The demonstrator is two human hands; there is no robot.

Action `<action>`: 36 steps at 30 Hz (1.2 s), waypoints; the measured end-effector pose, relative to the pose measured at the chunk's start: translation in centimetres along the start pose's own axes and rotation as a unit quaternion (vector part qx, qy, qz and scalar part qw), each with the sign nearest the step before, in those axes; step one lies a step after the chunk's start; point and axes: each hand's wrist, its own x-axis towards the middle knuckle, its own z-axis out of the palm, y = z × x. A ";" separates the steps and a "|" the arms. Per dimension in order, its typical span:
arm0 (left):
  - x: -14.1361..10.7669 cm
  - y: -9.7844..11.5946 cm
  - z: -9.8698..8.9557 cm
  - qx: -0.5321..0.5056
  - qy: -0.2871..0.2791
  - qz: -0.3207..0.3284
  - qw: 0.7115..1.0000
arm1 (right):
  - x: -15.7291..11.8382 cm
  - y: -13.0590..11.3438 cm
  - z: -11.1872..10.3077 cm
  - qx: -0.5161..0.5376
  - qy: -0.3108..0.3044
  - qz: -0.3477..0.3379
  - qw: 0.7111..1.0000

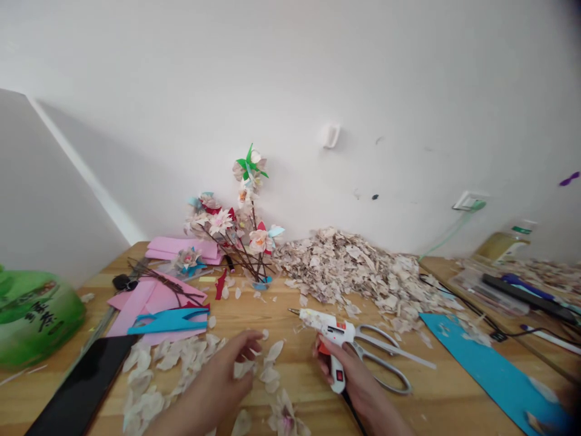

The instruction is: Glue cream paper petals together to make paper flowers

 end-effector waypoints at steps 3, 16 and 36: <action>0.7 -1.4 -2.1 0.100 0.017 -0.045 0.994 | 0.2 0.2 0.0 -0.012 -0.003 -0.005 1.000; -0.4 -1.2 -7.3 0.117 -0.175 -0.035 0.977 | 0.5 1.2 -0.1 -0.023 -0.016 0.017 0.999; -0.2 -2.0 -6.1 0.092 -0.155 -0.029 0.983 | 0.3 1.3 0.1 -0.027 -0.014 0.016 0.999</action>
